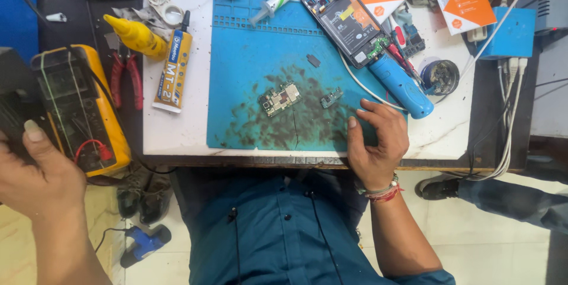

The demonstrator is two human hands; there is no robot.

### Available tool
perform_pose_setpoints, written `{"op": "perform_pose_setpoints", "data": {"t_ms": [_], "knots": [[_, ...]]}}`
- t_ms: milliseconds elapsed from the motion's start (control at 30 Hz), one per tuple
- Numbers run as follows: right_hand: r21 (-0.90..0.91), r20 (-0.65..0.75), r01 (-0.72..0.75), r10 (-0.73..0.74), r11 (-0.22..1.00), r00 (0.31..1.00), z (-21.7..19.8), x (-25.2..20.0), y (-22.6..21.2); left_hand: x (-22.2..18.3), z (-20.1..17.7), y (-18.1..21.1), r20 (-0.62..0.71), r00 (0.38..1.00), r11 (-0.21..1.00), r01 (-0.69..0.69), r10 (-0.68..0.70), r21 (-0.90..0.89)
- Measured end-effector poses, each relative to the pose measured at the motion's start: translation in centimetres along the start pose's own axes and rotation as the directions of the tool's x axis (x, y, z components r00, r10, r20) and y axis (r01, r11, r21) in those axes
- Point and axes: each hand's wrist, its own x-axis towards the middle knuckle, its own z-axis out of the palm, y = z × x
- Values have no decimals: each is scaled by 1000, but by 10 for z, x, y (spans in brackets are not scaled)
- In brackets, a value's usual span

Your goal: The person disassembles a mobile phone, removing the battery and separating the motherboard. They then use a hot air gun and tweezers to heat and remove a small component from the motherboard. Finally, they apply a substance from a syringe onto the board.

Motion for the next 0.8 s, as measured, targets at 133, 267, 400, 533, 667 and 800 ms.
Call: {"op": "perform_pose_setpoints", "data": {"t_ms": [133,267,400,533,667,800], "knots": [[-10,-5,20,-20,1000,1000,-1,3,-4,-1,7,-17,-6,992,992,130,-130,1],[-34,6,100,-99,994,995,-1,-7,5,-1,5,-13,-32,984,984,178,-177,15],[50,-14,210,-209,976,978,2,-17,-10,3,-20,43,-89,992,994,96,-90,57],[232,9,589,-607,774,795,18,-18,-39,-1,-35,133,230,962,989,-143,150,-45],[200,174,545,-577,814,798,30,-2,-77,7,-34,195,544,767,938,-320,339,-133],[151,207,450,-473,880,856,29,21,-86,-15,-24,209,268,766,810,-531,585,-249]]}}
